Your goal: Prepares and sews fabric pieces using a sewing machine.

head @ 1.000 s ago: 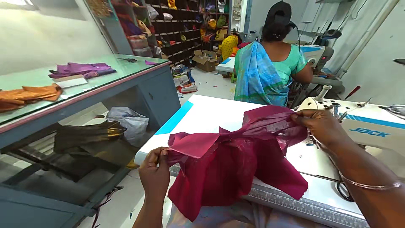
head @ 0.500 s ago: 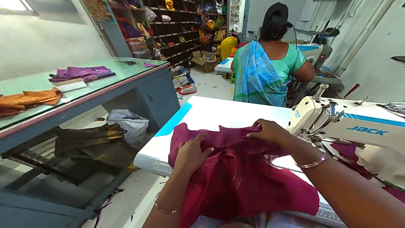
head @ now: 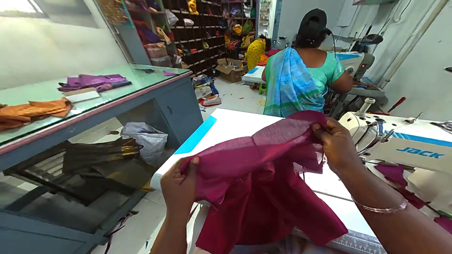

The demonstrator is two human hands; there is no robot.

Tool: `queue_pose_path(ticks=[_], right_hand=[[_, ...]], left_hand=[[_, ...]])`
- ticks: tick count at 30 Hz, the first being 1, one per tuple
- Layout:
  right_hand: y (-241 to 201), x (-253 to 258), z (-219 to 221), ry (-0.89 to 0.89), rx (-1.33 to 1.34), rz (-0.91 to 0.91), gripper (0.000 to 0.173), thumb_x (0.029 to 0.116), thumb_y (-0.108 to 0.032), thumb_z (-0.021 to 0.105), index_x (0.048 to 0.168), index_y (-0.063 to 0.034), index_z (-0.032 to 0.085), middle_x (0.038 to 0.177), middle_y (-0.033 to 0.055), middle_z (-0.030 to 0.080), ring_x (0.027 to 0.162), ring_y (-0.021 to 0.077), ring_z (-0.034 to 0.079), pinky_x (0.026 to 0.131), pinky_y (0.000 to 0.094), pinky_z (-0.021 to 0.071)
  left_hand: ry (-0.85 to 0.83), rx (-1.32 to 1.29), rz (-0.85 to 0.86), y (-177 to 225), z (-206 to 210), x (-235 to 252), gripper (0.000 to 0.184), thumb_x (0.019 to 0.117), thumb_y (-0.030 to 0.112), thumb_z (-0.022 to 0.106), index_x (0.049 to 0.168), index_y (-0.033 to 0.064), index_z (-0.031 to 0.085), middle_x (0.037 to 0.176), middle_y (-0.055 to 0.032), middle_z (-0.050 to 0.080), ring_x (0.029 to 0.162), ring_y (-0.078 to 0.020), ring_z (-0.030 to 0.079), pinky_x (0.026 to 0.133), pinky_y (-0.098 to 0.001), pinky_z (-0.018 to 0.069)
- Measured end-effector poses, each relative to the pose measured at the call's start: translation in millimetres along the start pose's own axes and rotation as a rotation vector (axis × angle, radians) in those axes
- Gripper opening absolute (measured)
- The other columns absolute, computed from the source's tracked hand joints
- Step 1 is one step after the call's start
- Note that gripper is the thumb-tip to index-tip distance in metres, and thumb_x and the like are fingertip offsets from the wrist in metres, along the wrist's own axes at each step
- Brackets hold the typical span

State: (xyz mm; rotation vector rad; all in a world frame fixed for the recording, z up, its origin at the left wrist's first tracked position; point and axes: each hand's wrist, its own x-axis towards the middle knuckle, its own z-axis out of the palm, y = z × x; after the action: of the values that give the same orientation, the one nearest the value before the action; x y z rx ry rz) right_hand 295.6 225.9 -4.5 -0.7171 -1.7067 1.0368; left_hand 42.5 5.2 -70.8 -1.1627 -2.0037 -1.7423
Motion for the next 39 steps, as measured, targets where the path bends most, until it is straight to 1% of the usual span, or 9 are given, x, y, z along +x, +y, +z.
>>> queue_pose_path(ticks=[6,9,11,15,19,27,30,35,39], right_hand=[[-19,-19,-6,-0.043,-0.083,-0.575,0.013,0.1079,-0.01,0.045,0.116,-0.0043,0.055,0.089,-0.0081,0.06,0.066,-0.0093,0.055,0.059,0.0087,0.0501],[-26,0,-4,-0.037,-0.391,-0.633,0.021,0.1074,-0.012,0.048,0.12,0.0024,0.056,0.087,0.0044,0.064,0.07,0.0019,0.06,0.066,0.0193,0.0532],[-12,23,5,-0.073,-0.572,-0.586,0.022,0.1039,-0.007,0.05,0.123,0.0035,0.055,0.086,0.0162,0.067,0.07,0.0261,0.067,0.064,0.0445,0.0562],[46,49,16,-0.342,-0.857,-0.325,0.03,0.1003,0.007,0.044,0.124,0.0012,0.061,0.12,0.0239,0.066,0.103,0.0452,0.068,0.08,0.0645,0.054],[77,41,9,-0.269,-0.673,-0.278,0.019,0.0973,0.01,0.047,0.096,0.0101,0.066,0.105,0.0253,0.066,0.101,0.0402,0.066,0.087,0.0567,0.0526],[46,-29,-33,-0.162,-0.4,-0.587,0.027,0.0943,0.003,0.046,0.089,0.0006,0.072,0.109,0.0105,0.071,0.105,0.0098,0.067,0.094,0.0235,0.0543],[65,-62,-49,-0.166,-0.43,-0.643,0.025,0.0976,-0.004,0.05,0.086,-0.0063,0.072,0.109,0.0051,0.072,0.111,0.0109,0.065,0.1,0.027,0.0511],[110,-119,-72,-0.256,-0.501,-0.854,0.021,0.1027,-0.009,0.052,0.092,-0.0123,0.069,0.11,-0.0006,0.074,0.114,0.0152,0.064,0.102,0.0328,0.0474],[111,-150,-79,-0.308,-0.577,-0.93,0.017,0.1043,-0.007,0.052,0.097,-0.013,0.066,0.122,-0.0041,0.071,0.12,0.0139,0.06,0.104,0.0314,0.0439]], left_hand=[[0.107,-0.21,0.07,23,-13,8,0.008,0.1006,0.014,0.061,0.103,0.0083,0.066,0.088,0.0182,0.068,0.08,0.0116,0.064,0.076,-0.0125,0.0556],[0.059,0.012,0.262,24,-8,30,0.027,0.1034,0.018,0.058,0.105,-0.0081,0.067,0.088,-0.0065,0.07,0.077,0.0025,0.063,0.076,-0.0181,0.0535],[-0.071,0.132,0.335,6,11,51,0.03,0.1044,0.018,0.056,0.107,-0.0092,0.069,0.088,-0.0198,0.071,0.075,-0.0166,0.068,0.075,-0.0354,0.057],[-0.414,0.238,0.204,-46,57,77,0.025,0.1058,0.009,0.049,0.119,-0.0039,0.067,0.104,-0.0249,0.072,0.094,-0.0407,0.071,0.087,-0.0605,0.0539],[-0.431,0.181,0.112,-62,62,67,0.021,0.104,0.006,0.053,0.116,-0.0054,0.066,0.103,-0.0258,0.071,0.094,-0.0407,0.07,0.086,-0.0613,0.0525],[-0.203,-0.113,0.237,-39,0,5,0.02,0.1,0.017,0.057,0.109,0.0005,0.064,0.101,0.0016,0.066,0.093,0.0059,0.061,0.085,-0.0153,0.052],[-0.378,-0.234,0.274,-50,-17,-27,0.017,0.1017,0.035,0.06,0.109,0.0232,0.068,0.111,0.0146,0.071,0.109,0.0016,0.065,0.096,-0.022,0.0543],[-0.661,-0.122,0.448,-70,-31,-71,0.026,0.0998,0.034,0.05,0.089,0.0176,0.067,0.115,0.0041,0.075,0.125,-0.0086,0.061,0.117,-0.0365,0.0358],[-0.679,-0.098,0.373,-50,-35,-82,0.051,0.1061,0.056,0.031,0.113,0.0202,0.067,0.123,0.0063,0.071,0.129,-0.0081,0.056,0.115,-0.039,0.0332]])
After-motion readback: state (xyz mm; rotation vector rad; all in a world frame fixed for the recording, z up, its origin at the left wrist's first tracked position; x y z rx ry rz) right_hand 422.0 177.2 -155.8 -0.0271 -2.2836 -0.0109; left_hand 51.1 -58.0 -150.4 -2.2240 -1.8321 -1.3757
